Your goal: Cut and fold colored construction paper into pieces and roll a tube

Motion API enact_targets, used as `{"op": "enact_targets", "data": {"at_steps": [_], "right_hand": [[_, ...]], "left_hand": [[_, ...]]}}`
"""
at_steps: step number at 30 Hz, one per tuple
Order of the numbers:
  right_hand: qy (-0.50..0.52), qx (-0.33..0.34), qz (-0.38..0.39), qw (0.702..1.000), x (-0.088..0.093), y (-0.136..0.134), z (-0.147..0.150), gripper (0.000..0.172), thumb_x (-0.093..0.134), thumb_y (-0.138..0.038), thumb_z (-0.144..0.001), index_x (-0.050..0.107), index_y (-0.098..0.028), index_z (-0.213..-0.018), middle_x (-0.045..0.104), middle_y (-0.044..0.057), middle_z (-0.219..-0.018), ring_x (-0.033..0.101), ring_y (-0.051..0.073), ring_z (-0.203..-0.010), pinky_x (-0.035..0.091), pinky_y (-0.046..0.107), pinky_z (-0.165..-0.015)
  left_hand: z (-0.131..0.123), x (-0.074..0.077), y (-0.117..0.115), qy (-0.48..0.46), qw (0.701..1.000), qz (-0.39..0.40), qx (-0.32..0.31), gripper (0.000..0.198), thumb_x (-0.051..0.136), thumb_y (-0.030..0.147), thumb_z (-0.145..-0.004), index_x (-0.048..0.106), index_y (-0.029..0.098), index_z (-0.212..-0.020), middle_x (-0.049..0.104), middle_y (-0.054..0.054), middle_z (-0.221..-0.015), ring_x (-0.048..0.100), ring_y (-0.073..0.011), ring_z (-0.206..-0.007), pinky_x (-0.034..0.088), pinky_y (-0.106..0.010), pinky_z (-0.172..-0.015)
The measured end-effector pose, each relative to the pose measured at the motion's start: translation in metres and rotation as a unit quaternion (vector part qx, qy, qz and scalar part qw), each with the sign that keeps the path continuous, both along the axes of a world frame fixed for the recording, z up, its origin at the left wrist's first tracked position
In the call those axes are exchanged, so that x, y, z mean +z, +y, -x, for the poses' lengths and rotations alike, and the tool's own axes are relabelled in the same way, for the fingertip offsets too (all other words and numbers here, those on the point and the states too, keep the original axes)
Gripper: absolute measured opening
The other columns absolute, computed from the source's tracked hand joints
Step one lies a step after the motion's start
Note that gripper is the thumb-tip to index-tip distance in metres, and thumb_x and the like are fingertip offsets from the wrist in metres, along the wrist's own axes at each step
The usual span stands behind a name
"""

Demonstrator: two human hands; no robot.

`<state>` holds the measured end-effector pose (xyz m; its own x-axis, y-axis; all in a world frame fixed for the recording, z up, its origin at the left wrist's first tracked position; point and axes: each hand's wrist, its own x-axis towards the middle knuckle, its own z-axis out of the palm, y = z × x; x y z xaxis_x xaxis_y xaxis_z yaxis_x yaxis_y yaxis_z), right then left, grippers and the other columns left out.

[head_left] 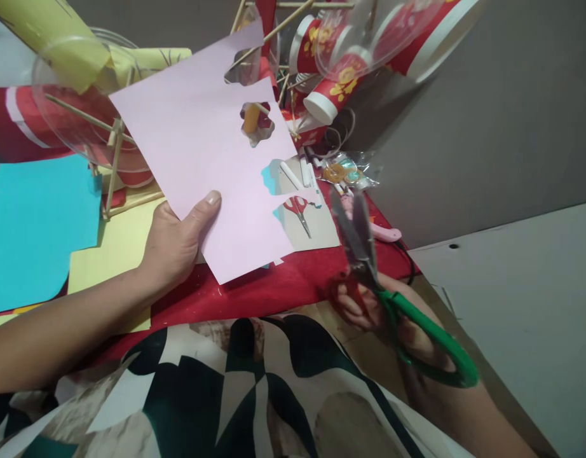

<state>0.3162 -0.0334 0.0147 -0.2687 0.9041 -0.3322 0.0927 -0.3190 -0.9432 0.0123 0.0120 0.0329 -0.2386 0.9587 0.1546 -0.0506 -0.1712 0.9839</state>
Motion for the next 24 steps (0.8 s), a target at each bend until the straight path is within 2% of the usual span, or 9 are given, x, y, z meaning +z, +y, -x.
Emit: {"op": "enact_targets", "data": {"at_steps": [3,7,10,13,24], "right_hand": [[-0.022,0.080,-0.021,0.996,-0.006,-0.002,-0.001,0.066,0.072,-0.077,-0.064,0.071,-0.023,-0.101,0.063,0.007,-0.080,0.057,0.018,-0.064,0.046,0.026,-0.053],[-0.050,0.131,-0.127,0.982,-0.011,-0.004,0.000,0.065,0.065,-0.075,-0.074,0.068,-0.022,-0.112,0.064,0.008,-0.084,0.058,0.021,-0.070,0.048,0.029,-0.060],[-0.059,0.137,-0.150,0.977,-0.011,-0.006,0.006,0.067,0.060,-0.076,-0.077,0.065,-0.022,-0.116,0.061,0.007,-0.082,0.055,0.020,-0.067,0.046,0.029,-0.058],[-0.069,0.124,-0.149,0.979,-0.010,-0.008,0.013,0.067,0.060,-0.078,-0.076,0.064,-0.022,-0.112,0.059,0.005,-0.076,0.051,0.018,-0.062,0.042,0.029,-0.053],[-0.088,0.109,-0.132,0.981,0.002,-0.008,0.041,0.041,0.067,-0.058,-0.080,0.057,-0.023,-0.098,0.053,-0.001,-0.074,0.044,0.012,-0.059,0.036,0.024,-0.051]], "left_hand": [[0.000,0.007,-0.004,0.024,0.999,-0.029,0.018,0.039,0.071,0.049,-0.084,0.072,0.018,-0.107,0.075,-0.011,-0.111,0.072,-0.0301,-0.105,0.061,-0.045,-0.091],[0.002,0.016,-0.009,0.084,0.995,-0.036,0.041,0.038,0.071,0.051,-0.084,0.073,0.019,-0.104,0.076,-0.010,-0.110,0.072,-0.0295,-0.104,0.062,-0.042,-0.090],[0.003,0.020,-0.011,0.115,0.992,-0.033,0.051,0.037,0.072,0.052,-0.083,0.073,0.019,-0.100,0.077,-0.009,-0.106,0.073,-0.0279,-0.100,0.063,-0.040,-0.087],[0.003,0.020,-0.012,0.126,0.990,-0.033,0.051,0.035,0.071,0.052,-0.083,0.073,0.020,-0.097,0.078,-0.008,-0.103,0.074,-0.0264,-0.096,0.064,-0.038,-0.085],[-0.001,0.020,-0.015,0.124,0.990,-0.053,0.035,0.034,0.069,0.051,-0.085,0.073,0.018,-0.095,0.078,-0.008,-0.099,0.074,-0.0277,-0.097,0.065,-0.039,-0.083]]}}
